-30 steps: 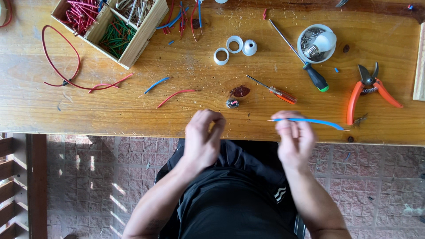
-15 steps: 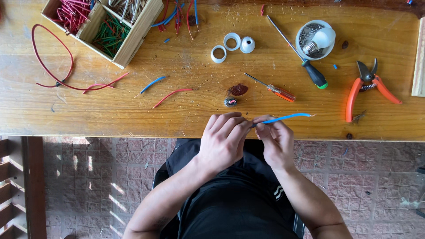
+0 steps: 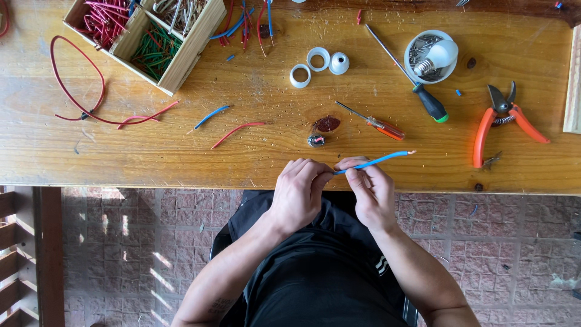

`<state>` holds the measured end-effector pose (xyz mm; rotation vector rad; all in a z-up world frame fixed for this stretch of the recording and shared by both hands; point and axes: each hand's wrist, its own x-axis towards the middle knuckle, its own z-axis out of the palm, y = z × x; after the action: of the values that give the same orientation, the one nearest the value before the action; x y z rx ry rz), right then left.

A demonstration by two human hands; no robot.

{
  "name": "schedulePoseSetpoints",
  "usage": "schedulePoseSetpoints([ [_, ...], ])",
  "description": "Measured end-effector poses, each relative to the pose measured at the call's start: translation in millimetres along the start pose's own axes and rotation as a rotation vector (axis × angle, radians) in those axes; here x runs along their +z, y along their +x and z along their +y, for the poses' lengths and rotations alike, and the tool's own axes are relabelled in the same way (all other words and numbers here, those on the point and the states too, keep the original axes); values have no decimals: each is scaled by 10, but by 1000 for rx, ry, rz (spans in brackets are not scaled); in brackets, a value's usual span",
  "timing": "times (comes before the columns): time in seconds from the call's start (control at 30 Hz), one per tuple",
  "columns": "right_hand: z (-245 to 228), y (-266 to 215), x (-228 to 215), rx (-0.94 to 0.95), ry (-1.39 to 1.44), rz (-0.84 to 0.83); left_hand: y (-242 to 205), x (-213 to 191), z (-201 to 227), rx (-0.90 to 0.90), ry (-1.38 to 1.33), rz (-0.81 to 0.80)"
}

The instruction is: The person strips the ends of red and blue wires, then uses a screwdriver to attach them to a lightbulb socket. They secure the connections and assemble the socket housing around the wires.

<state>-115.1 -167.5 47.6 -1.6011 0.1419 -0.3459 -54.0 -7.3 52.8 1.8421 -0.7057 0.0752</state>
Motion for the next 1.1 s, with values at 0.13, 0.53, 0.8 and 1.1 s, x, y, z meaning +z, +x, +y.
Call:
schedulePoseSetpoints([
  [0.13, 22, -2, -8, -27, 2, -13, -72, -43, 102, -218, -105, -21],
  [0.53, -137, 545, -538, -111, -870, -295, 109, -305, -439, 8, 256, 42],
  [0.8, -134, 723, -609, -254, -1063, -278, 259, -91, -670, 85, 438, -97],
  [1.1, 45, 1034, -1277, -237, -1482, 73, 259, -108, -647, 95, 419, -93],
])
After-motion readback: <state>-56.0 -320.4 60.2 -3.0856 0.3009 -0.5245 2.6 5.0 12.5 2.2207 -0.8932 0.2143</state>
